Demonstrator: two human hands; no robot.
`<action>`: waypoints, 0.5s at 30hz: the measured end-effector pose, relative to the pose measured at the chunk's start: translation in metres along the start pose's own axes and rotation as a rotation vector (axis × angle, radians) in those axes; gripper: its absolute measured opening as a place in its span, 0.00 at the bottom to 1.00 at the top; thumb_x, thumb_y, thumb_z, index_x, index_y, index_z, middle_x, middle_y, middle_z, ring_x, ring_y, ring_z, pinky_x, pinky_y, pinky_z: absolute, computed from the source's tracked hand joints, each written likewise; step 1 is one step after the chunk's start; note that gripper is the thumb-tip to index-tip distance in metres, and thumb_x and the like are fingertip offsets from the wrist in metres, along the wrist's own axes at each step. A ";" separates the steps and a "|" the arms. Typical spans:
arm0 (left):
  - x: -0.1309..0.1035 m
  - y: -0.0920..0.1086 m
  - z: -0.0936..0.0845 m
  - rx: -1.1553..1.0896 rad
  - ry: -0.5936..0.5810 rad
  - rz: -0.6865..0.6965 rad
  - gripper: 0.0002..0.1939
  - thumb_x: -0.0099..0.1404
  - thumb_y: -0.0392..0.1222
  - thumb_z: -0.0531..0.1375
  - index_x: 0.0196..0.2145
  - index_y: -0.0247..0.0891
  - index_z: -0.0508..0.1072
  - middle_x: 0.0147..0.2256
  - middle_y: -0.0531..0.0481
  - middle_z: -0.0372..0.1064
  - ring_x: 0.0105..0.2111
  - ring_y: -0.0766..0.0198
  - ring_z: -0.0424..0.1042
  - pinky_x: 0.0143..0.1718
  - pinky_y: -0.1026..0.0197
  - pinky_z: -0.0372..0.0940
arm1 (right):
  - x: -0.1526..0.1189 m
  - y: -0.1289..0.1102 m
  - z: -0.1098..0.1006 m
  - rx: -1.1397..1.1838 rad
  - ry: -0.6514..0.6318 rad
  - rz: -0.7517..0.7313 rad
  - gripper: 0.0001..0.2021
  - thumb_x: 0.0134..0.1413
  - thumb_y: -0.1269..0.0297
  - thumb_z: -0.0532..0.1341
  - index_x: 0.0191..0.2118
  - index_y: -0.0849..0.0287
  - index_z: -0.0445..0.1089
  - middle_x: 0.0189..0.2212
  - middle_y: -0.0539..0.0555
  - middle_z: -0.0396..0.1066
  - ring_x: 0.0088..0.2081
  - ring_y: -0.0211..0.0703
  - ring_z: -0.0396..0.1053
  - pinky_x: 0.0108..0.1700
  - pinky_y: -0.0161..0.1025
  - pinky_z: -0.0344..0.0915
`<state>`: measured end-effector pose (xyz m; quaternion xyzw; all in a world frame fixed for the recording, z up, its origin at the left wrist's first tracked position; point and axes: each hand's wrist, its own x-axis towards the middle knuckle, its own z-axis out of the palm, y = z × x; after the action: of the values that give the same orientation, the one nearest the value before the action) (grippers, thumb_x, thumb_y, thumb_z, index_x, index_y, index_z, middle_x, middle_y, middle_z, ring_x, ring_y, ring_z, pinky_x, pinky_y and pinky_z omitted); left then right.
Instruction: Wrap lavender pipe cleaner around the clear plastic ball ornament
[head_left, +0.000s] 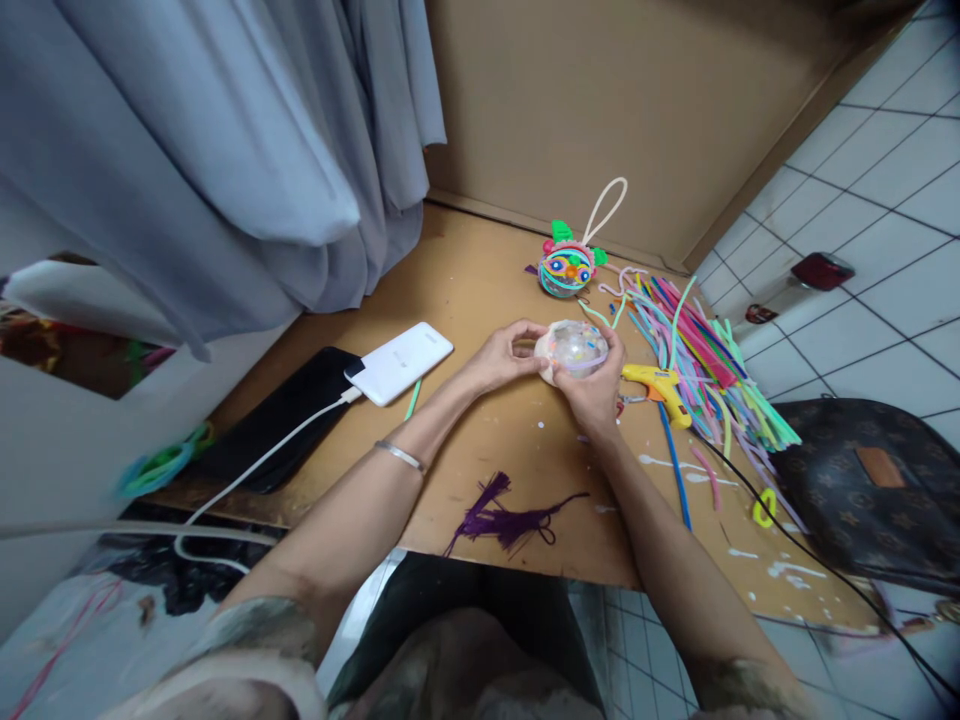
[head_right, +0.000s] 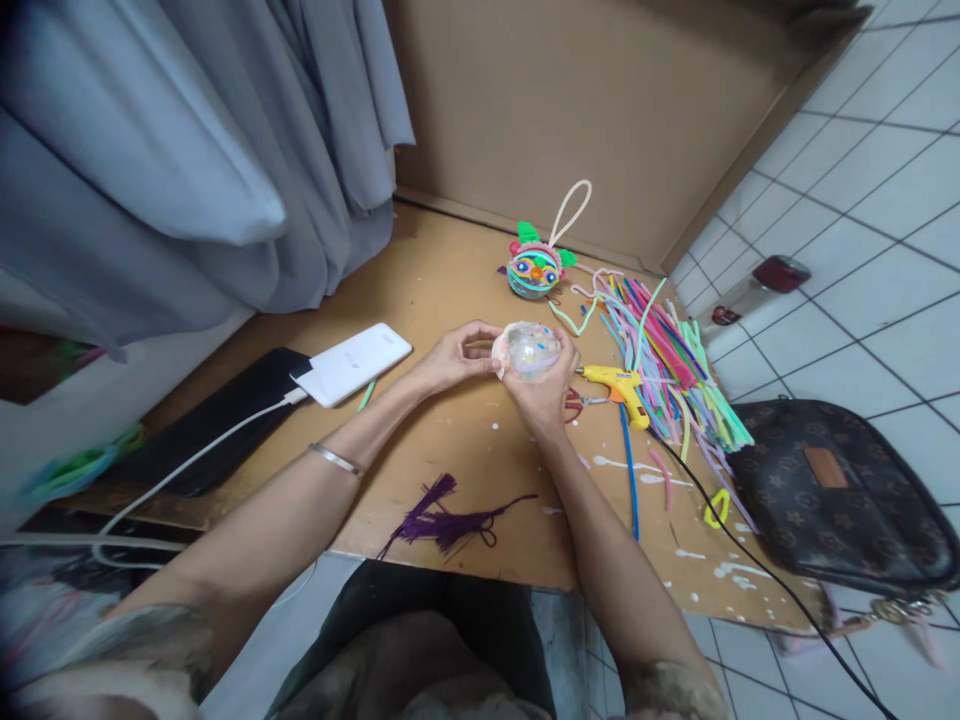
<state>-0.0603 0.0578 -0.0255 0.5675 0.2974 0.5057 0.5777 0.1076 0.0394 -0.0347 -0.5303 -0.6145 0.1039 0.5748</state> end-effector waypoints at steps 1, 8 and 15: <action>-0.001 0.001 0.000 0.010 -0.002 -0.006 0.28 0.47 0.39 0.74 0.45 0.34 0.72 0.48 0.40 0.73 0.43 0.58 0.76 0.52 0.47 0.69 | 0.000 0.000 0.000 0.007 -0.003 0.000 0.43 0.34 0.56 0.70 0.59 0.56 0.55 0.57 0.62 0.60 0.58 0.57 0.65 0.63 0.60 0.61; -0.004 0.005 0.004 0.072 0.027 -0.023 0.26 0.49 0.36 0.72 0.45 0.34 0.71 0.50 0.41 0.72 0.41 0.61 0.76 0.49 0.51 0.71 | 0.000 -0.001 0.000 0.019 -0.026 -0.004 0.44 0.35 0.56 0.70 0.60 0.55 0.54 0.58 0.62 0.60 0.58 0.58 0.65 0.62 0.61 0.61; 0.000 0.002 -0.001 0.046 0.011 -0.001 0.23 0.50 0.36 0.71 0.44 0.34 0.73 0.47 0.42 0.74 0.43 0.60 0.76 0.52 0.49 0.69 | 0.000 -0.004 0.000 0.018 -0.011 -0.007 0.42 0.35 0.57 0.69 0.59 0.56 0.56 0.57 0.62 0.60 0.59 0.58 0.64 0.63 0.59 0.60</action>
<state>-0.0619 0.0574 -0.0234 0.5779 0.3123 0.5015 0.5630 0.1050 0.0376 -0.0320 -0.5222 -0.6186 0.1106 0.5765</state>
